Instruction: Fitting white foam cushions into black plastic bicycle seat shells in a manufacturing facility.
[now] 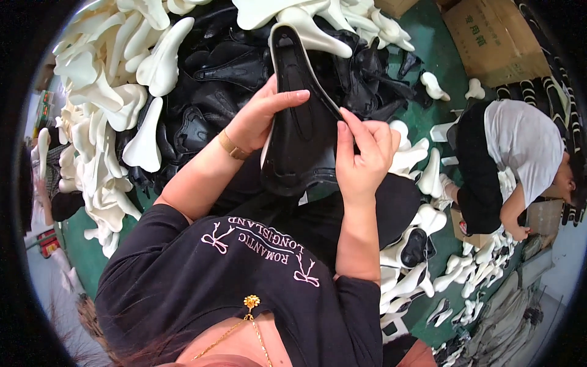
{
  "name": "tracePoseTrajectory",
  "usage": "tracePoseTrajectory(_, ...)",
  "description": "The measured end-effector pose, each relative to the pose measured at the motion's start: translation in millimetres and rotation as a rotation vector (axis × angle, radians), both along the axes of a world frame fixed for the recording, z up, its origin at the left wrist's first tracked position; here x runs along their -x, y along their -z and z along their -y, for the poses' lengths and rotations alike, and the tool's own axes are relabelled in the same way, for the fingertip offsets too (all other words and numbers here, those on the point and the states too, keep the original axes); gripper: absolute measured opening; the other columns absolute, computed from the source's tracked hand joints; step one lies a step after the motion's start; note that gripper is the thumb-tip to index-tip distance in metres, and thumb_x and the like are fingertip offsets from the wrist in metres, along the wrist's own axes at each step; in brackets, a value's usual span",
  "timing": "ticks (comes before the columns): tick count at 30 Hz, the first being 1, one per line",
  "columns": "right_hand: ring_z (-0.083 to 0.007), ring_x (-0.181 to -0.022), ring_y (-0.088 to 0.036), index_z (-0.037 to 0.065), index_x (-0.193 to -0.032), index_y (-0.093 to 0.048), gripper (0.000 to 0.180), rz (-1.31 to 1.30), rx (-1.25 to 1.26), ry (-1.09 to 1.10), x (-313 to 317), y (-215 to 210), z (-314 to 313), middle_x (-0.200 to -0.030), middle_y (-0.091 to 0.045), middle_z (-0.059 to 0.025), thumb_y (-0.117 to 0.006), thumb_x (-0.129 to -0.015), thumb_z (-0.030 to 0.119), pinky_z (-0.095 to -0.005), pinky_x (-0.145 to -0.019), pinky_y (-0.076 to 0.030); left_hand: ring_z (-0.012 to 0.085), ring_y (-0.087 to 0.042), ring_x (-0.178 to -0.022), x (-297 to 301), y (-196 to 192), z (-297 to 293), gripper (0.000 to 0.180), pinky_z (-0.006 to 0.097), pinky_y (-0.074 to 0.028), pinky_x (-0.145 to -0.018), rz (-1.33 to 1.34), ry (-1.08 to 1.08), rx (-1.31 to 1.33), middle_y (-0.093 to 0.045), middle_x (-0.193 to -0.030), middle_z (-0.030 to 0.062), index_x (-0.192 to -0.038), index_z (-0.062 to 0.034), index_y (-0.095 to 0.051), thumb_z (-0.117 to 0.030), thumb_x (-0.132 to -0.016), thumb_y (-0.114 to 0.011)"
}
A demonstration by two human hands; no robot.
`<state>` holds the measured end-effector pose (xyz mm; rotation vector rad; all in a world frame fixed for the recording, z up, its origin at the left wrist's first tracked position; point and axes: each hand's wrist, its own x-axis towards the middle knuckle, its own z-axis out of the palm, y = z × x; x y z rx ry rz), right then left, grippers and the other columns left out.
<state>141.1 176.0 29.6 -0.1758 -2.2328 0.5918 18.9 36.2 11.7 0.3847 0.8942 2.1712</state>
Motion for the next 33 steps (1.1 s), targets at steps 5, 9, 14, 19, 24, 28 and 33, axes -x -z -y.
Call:
tracePoseTrajectory(5,-0.0187,-0.073,-0.043,0.014,-0.095,-0.075,0.022,-0.005,0.001,0.002,6,7,1,-0.074,-0.050,0.0004,-0.075,-0.074,0.008,-0.0292,-0.066,-0.036,0.0169,-0.067,-0.080,4,11,4,0.027,0.031,-0.057,-0.071,0.112,0.022,0.057,-0.066,-0.094,0.0085,-0.109,-0.0011,-0.053,-0.003,-0.085,-0.064)
tracePoseTrajectory(9,-0.0177,-0.074,-0.042,0.014,-0.095,-0.075,0.021,0.000,0.004,0.016,7,8,5,-0.074,-0.048,0.0010,-0.075,-0.075,0.008,-0.0278,-0.068,-0.036,0.0177,-0.067,-0.079,4,14,5,0.023,0.031,-0.058,-0.071,0.187,0.016,0.043,-0.066,-0.093,0.0091,-0.107,-0.0017,-0.054,-0.002,-0.086,-0.062)
tracePoseTrajectory(14,-0.0167,-0.077,-0.042,0.013,-0.096,-0.075,0.020,0.007,0.025,0.065,6,14,11,-0.078,-0.047,0.0004,-0.075,-0.076,0.009,-0.0272,-0.069,-0.035,0.0193,-0.067,-0.081,4,14,4,0.021,0.032,-0.058,-0.072,0.272,-0.001,0.016,-0.065,-0.095,0.0099,-0.107,-0.0025,-0.054,0.000,-0.086,-0.059)
tracePoseTrajectory(19,-0.0239,-0.091,-0.047,0.012,-0.106,-0.068,0.032,0.001,0.233,0.083,3,32,14,-0.092,-0.051,-0.0064,-0.075,-0.075,0.012,-0.0329,-0.083,-0.038,0.0226,-0.066,-0.084,4,13,7,0.030,0.033,-0.057,-0.076,0.266,0.004,0.077,-0.064,-0.098,0.0119,-0.111,-0.0018,-0.053,0.005,-0.081,-0.051)
tracePoseTrajectory(24,-0.0162,-0.105,-0.053,0.000,-0.125,-0.053,0.055,0.221,1.387,-0.306,-15,33,-12,-0.119,-0.055,-0.0105,-0.078,-0.077,0.013,-0.0276,-0.091,-0.043,0.0259,-0.062,-0.094,4,13,9,0.045,0.036,-0.053,-0.084,0.305,-0.022,0.074,-0.060,-0.107,0.0141,-0.120,-0.0020,-0.048,0.006,-0.076,-0.045)
tracePoseTrajectory(28,-0.0087,-0.083,-0.058,-0.003,-0.110,-0.062,0.033,0.188,1.511,-0.244,-24,44,-14,-0.092,-0.064,-0.0018,-0.073,-0.080,0.007,-0.0230,-0.077,-0.046,0.0306,-0.057,-0.110,-3,14,-8,0.053,0.040,-0.045,-0.100,0.158,-0.006,0.191,-0.058,-0.119,0.0199,-0.124,0.0050,-0.047,0.002,-0.072,-0.040)
tracePoseTrajectory(33,-0.0058,-0.081,-0.055,0.000,-0.104,-0.065,0.030,0.137,1.124,-0.116,-44,16,-33,-0.089,-0.063,0.0009,-0.076,-0.078,0.010,-0.0218,-0.074,-0.045,0.0317,-0.050,-0.122,-14,-5,-18,0.052,0.040,-0.042,-0.103,-0.159,0.079,0.175,-0.050,-0.132,0.0215,-0.141,0.0016,-0.031,-0.016,-0.094,-0.048)
